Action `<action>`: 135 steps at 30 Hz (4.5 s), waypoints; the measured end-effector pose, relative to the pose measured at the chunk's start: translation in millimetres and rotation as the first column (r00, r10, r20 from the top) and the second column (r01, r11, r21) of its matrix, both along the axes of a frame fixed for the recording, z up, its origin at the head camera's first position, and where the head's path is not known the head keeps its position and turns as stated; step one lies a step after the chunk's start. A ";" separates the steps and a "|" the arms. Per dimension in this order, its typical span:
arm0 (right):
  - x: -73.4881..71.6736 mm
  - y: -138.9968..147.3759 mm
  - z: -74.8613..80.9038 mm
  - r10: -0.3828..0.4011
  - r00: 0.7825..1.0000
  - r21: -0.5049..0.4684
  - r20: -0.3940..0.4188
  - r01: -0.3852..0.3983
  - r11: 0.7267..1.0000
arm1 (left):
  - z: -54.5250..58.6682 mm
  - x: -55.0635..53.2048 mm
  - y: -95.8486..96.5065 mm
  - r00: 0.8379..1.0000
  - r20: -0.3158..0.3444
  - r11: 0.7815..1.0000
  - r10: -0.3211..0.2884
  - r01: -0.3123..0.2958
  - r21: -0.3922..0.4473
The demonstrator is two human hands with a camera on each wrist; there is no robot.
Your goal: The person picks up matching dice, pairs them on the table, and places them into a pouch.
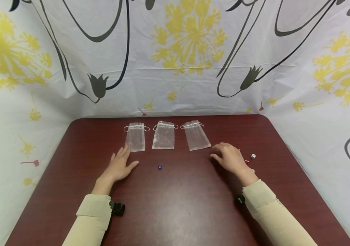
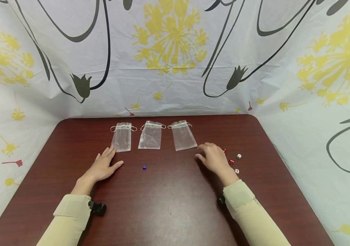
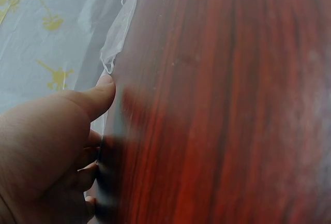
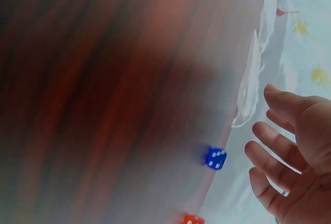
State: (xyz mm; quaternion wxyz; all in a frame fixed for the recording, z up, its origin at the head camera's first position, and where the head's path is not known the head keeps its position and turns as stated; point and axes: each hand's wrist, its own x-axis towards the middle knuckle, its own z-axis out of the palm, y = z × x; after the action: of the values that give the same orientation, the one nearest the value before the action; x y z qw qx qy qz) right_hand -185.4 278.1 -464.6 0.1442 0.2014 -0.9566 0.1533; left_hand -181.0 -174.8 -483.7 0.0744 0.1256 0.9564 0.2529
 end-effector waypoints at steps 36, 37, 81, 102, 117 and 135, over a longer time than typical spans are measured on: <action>9.6 37.9 -3.6 -0.106 0.988 0.065 0.113 0.099 0.993 | 1.4 2.4 1.5 1.000 -0.015 1.000 0.008 -0.008 0.013; 9.7 37.8 -3.3 -0.106 0.988 0.065 0.114 0.099 0.993 | 1.2 2.5 1.5 1.000 -0.016 1.000 0.008 -0.008 0.012; 17.1 -35.5 18.7 0.053 0.998 0.020 -0.030 -0.052 0.998 | 26.1 -64.3 2.7 0.943 -0.088 0.941 0.321 -0.328 -0.081; 18.8 -77.0 18.2 0.128 0.991 0.048 -0.037 -0.126 0.991 | 14.1 -72.5 9.0 0.912 -0.104 0.916 0.396 -0.400 -0.016; 17.1 -92.4 15.0 0.165 0.986 0.029 -0.017 -0.165 0.986 | 21.9 -53.7 20.0 0.836 -0.329 0.890 0.439 -0.353 0.290; 13.0 -118.7 5.5 0.244 0.969 0.047 0.031 -0.246 0.968 | 53.0 -30.0 37.8 0.727 -0.582 0.903 0.366 -0.124 0.412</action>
State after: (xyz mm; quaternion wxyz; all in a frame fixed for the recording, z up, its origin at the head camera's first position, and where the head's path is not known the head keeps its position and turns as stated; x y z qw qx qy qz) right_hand -172.4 159.3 -459.2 0.1073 0.3197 -0.9297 0.1481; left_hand -211.0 -137.0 -430.7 -0.3175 0.0864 0.8709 0.3649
